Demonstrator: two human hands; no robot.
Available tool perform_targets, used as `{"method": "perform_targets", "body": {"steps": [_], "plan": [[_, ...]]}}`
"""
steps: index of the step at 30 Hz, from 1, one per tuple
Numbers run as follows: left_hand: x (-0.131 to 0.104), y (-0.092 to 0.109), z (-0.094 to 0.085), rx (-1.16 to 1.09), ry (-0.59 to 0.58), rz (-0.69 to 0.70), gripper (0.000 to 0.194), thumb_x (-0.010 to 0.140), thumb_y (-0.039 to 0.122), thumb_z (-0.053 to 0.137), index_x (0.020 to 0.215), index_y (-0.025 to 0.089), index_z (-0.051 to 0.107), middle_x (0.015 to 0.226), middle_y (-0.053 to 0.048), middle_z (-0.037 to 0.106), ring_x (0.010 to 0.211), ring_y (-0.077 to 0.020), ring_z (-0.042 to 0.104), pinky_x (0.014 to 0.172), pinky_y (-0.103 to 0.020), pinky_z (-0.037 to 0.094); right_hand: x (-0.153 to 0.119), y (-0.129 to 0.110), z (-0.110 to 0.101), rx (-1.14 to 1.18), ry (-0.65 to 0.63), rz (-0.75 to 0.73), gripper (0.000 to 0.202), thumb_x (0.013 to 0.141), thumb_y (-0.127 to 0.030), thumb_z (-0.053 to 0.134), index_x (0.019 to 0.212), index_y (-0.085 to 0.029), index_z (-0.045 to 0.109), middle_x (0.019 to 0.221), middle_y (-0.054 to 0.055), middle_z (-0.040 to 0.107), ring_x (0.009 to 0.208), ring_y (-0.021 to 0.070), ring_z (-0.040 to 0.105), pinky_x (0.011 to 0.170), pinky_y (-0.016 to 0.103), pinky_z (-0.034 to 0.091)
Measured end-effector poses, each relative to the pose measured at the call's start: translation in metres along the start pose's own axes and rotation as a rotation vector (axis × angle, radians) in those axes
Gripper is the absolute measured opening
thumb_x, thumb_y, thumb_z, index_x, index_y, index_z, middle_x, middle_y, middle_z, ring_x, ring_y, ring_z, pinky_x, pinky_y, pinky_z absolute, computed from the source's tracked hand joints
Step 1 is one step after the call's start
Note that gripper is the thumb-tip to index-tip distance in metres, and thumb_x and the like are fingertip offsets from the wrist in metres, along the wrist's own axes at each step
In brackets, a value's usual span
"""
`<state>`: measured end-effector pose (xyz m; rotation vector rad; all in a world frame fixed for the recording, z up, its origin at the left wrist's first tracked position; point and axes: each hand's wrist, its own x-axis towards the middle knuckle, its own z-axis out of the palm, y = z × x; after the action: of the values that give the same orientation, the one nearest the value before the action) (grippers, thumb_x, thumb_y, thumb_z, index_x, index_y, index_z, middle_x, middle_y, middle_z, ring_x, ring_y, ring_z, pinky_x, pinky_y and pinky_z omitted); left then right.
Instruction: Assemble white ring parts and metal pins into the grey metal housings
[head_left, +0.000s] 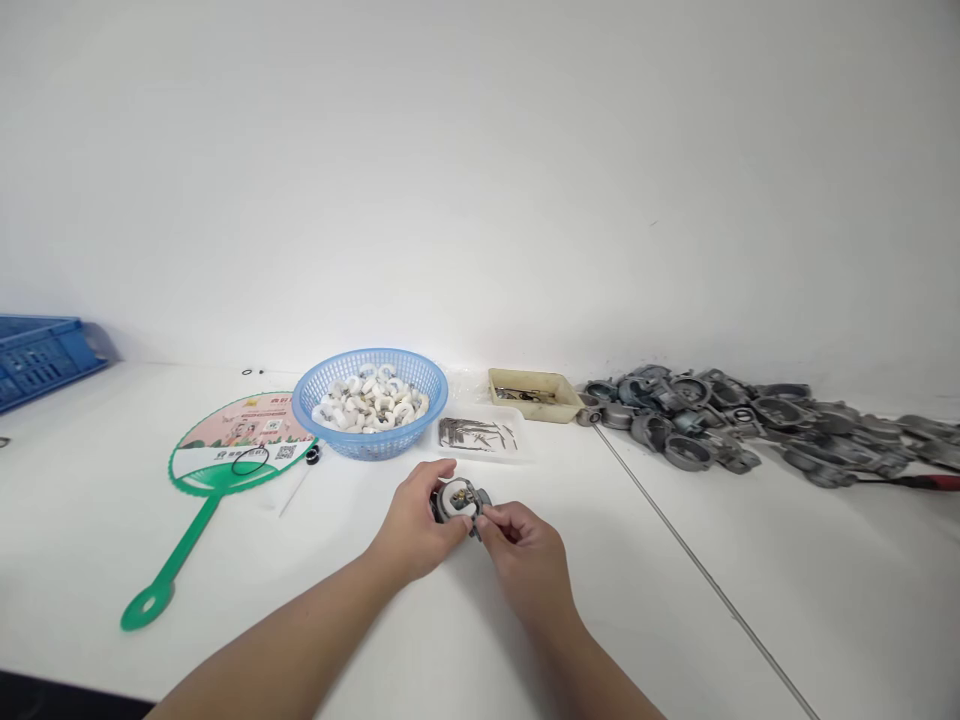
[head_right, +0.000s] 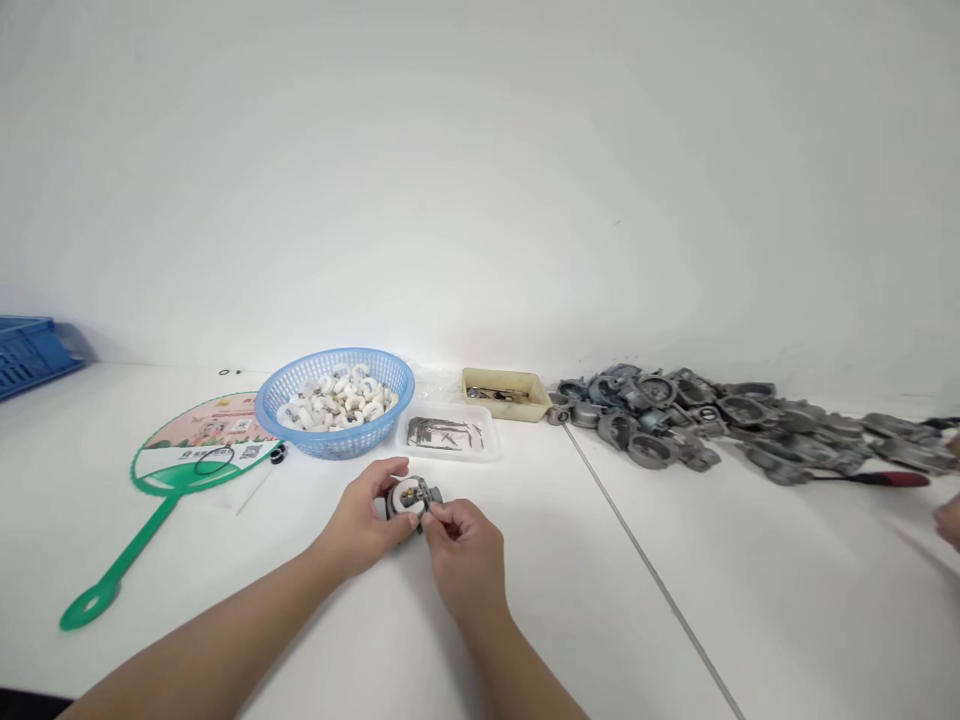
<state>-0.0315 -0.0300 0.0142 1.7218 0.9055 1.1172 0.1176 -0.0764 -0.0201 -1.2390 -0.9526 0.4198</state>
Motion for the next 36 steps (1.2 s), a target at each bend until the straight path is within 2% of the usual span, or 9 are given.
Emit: {"method": "perform_targets", "body": {"steps": [5, 8, 12, 22, 26, 30, 36], "plan": [[0.001, -0.002, 0.001, 0.024, 0.018, 0.036, 0.057, 0.062, 0.014, 0.066, 0.117, 0.016, 0.049, 0.100, -0.006, 0.058, 0.091, -0.0190, 0.058, 0.086, -0.033, 0.046, -0.007, 0.008, 0.011, -0.061, 0.073, -0.080, 0.019, 0.065, -0.034, 0.067, 0.046, -0.035, 0.063, 0.051, -0.004, 0.065, 0.055, 0.0122, 0.064, 0.032, 0.020, 0.031], [0.002, 0.001, 0.000, 0.025, -0.015, 0.044, 0.058, 0.064, 0.015, 0.064, 0.119, 0.017, 0.046, 0.095, -0.004, 0.059, 0.083, -0.0169, 0.059, 0.078, -0.029, 0.048, -0.008, 0.008, 0.011, -0.064, 0.073, -0.054, 0.018, 0.064, -0.032, 0.067, 0.046, -0.035, 0.064, 0.050, -0.005, 0.064, 0.056, 0.0127, 0.064, 0.034, 0.020, 0.033], [0.002, 0.002, 0.000, -0.001, -0.019, 0.041, 0.058, 0.064, 0.015, 0.064, 0.119, 0.016, 0.045, 0.095, -0.004, 0.060, 0.081, -0.0161, 0.059, 0.078, -0.029, 0.048, -0.007, 0.004, 0.010, -0.028, 0.063, -0.009, 0.017, 0.061, -0.029, 0.069, 0.046, -0.035, 0.064, 0.049, -0.004, 0.064, 0.058, 0.0139, 0.064, 0.035, 0.020, 0.034], [0.001, 0.000, -0.002, -0.032, -0.072, 0.112, 0.050, 0.070, 0.014, 0.061, 0.117, 0.017, 0.043, 0.097, -0.004, 0.060, 0.088, -0.0171, 0.058, 0.080, -0.030, 0.047, -0.007, -0.009, 0.007, -0.127, -0.044, 0.013, 0.017, 0.062, -0.039, 0.068, 0.048, -0.031, 0.061, 0.046, -0.002, 0.059, 0.047, 0.0113, 0.056, 0.038, 0.023, 0.030], [0.002, -0.005, -0.002, -0.041, -0.081, 0.136, 0.050, 0.071, 0.014, 0.060, 0.117, 0.017, 0.043, 0.099, -0.005, 0.059, 0.087, -0.0170, 0.058, 0.081, -0.031, 0.047, -0.005, -0.018, 0.006, -0.184, -0.117, 0.063, 0.020, 0.063, -0.039, 0.066, 0.051, -0.024, 0.059, 0.046, -0.003, 0.055, 0.044, 0.0111, 0.049, 0.040, 0.024, 0.031], [0.003, -0.009, -0.002, -0.055, -0.095, 0.146, 0.049, 0.071, 0.013, 0.060, 0.117, 0.018, 0.043, 0.098, -0.004, 0.059, 0.087, -0.0167, 0.057, 0.080, -0.031, 0.047, -0.003, -0.027, 0.006, -0.184, -0.199, 0.108, 0.024, 0.065, -0.041, 0.062, 0.056, -0.019, 0.057, 0.049, -0.003, 0.049, 0.046, 0.0103, 0.042, 0.044, 0.023, 0.033], [0.002, -0.008, -0.004, -0.040, -0.105, 0.151, 0.049, 0.071, 0.014, 0.060, 0.117, 0.019, 0.042, 0.100, -0.004, 0.058, 0.089, -0.0167, 0.057, 0.080, -0.031, 0.046, -0.002, -0.039, 0.004, -0.179, -0.262, 0.143, 0.023, 0.067, -0.040, 0.061, 0.060, -0.018, 0.058, 0.052, -0.003, 0.047, 0.049, 0.0104, 0.039, 0.046, 0.023, 0.032]]}}
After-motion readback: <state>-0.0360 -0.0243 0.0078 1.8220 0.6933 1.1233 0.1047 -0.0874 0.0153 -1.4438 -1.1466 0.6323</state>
